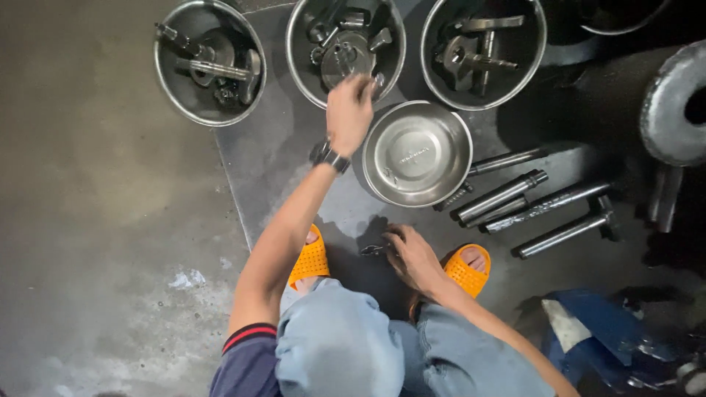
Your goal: The person assembles small mechanical parts, including gears and shafts, using pliers and a red cloth. They pick up components from metal bowls, fit them together, and wipe them clean.
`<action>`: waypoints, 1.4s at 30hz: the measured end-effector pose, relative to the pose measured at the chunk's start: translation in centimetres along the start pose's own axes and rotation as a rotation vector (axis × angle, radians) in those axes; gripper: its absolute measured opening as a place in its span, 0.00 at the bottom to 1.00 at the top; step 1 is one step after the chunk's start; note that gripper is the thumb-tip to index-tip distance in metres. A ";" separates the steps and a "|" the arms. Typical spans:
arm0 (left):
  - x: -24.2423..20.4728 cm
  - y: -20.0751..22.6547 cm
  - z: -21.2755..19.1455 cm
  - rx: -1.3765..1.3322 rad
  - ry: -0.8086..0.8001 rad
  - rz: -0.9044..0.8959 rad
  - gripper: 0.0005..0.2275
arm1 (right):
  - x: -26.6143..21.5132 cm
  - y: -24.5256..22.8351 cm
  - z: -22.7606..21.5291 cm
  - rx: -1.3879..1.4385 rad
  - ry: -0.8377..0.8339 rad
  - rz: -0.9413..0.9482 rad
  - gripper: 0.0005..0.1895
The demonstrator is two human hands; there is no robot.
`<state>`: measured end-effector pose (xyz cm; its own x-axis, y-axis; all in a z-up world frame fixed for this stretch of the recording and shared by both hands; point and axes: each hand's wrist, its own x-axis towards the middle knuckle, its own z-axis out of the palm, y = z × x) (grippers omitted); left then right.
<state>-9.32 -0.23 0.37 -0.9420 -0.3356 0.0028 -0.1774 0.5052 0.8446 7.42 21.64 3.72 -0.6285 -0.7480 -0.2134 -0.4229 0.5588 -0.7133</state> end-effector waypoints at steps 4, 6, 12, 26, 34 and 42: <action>2.3 0.6 2.4 0.263 -0.109 -0.164 0.11 | -1.1 0.7 -0.1 0.148 -0.027 0.009 0.10; 2.1 0.4 2.9 0.347 -0.112 -0.106 0.11 | -1.6 1.0 -0.1 0.150 -0.046 0.025 0.10; -2.4 1.6 0.9 0.629 -0.024 0.192 0.11 | -2.0 2.1 0.1 0.124 -0.116 0.100 0.11; -12.7 -4.4 0.9 -0.058 -0.391 -0.281 0.11 | -0.9 3.3 -0.9 0.395 -0.244 0.365 0.10; -11.7 1.6 -1.2 -0.071 -0.097 0.339 0.06 | 2.6 5.6 -3.0 1.989 0.378 0.679 0.25; -8.9 5.7 -1.1 0.104 -0.154 0.933 0.17 | 11.7 2.6 -2.6 2.859 0.548 -0.521 0.09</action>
<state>-1.65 4.76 5.78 -0.7422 0.3441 0.5751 0.6481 0.5870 0.4852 -2.72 15.32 1.10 -0.9263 -0.3373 -0.1681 0.2164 -0.8413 0.4953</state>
